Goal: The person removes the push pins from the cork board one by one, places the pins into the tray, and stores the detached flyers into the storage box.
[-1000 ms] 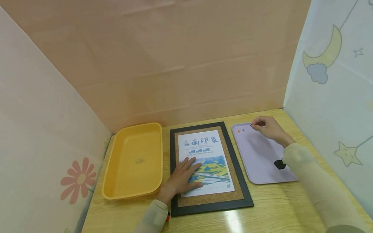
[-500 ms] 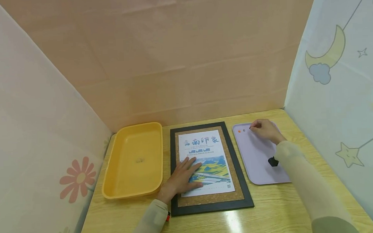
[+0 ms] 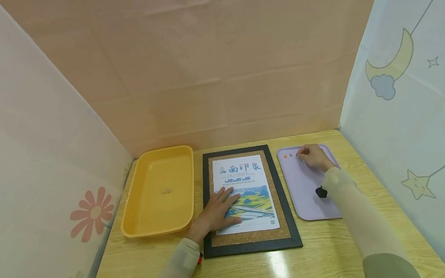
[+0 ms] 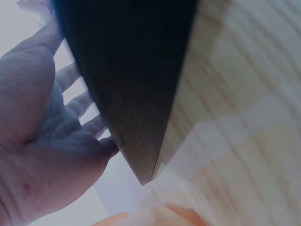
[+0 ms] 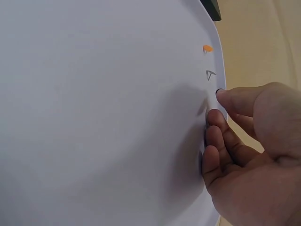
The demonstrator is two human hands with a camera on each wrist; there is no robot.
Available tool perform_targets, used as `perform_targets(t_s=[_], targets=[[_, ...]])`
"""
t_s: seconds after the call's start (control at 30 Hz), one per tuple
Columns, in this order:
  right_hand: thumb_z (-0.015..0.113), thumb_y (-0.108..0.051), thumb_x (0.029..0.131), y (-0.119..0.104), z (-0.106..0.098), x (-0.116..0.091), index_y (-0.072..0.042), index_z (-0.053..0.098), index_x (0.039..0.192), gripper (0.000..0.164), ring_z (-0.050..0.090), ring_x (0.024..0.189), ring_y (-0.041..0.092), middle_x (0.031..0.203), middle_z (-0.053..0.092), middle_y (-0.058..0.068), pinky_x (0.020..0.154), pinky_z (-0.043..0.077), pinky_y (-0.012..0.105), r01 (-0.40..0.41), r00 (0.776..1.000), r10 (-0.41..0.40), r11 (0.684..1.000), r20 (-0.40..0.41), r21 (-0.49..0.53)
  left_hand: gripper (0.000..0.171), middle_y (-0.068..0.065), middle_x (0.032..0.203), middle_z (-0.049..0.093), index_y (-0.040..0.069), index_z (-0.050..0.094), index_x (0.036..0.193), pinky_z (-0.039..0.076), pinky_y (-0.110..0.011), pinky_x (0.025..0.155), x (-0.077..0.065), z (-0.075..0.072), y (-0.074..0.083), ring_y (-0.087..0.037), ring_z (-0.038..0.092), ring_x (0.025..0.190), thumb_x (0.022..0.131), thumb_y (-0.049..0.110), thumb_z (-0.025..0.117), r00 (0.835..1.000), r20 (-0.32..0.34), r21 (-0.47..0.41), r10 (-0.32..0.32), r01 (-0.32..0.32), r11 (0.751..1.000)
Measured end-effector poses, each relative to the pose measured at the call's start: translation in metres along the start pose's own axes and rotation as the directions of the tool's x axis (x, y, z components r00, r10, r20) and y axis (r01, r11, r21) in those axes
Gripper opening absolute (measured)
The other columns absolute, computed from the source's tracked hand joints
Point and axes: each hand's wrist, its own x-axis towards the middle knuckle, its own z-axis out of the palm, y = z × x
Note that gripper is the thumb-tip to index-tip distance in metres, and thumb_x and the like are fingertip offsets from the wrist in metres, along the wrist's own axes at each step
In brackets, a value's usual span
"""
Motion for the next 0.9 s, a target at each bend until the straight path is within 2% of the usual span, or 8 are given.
perform_targets(t_s=[0.53,0.9], targets=[[0.066,-0.019,0.113,0.010,0.007,0.012,0.001,0.075,0.122,0.024,0.066,0.102,0.032,0.113,0.075,0.018,0.088,0.051,0.038,-0.059,0.998,0.059,0.998,-0.014,0.012,0.084,-0.007,0.190,0.027,0.026,0.045,0.175,0.018,-0.070,0.143,0.001,0.000,0.001,-0.040,0.017,0.179,0.104,0.058,0.077,0.999,0.016,0.002,-0.031,0.031,1.000],[0.066,-0.015,0.111,0.004,0.009,0.014,0.003,0.075,0.120,0.022,0.065,0.100,0.032,0.109,0.075,0.019,0.084,0.050,0.034,-0.071,0.997,0.070,0.997,-0.024,-0.019,0.085,-0.006,0.190,0.026,0.027,0.044,0.175,0.018,-0.070,0.143,0.004,0.001,-0.001,-0.040,0.017,0.179,0.104,0.060,0.077,0.999,0.019,0.005,-0.036,0.036,0.999]])
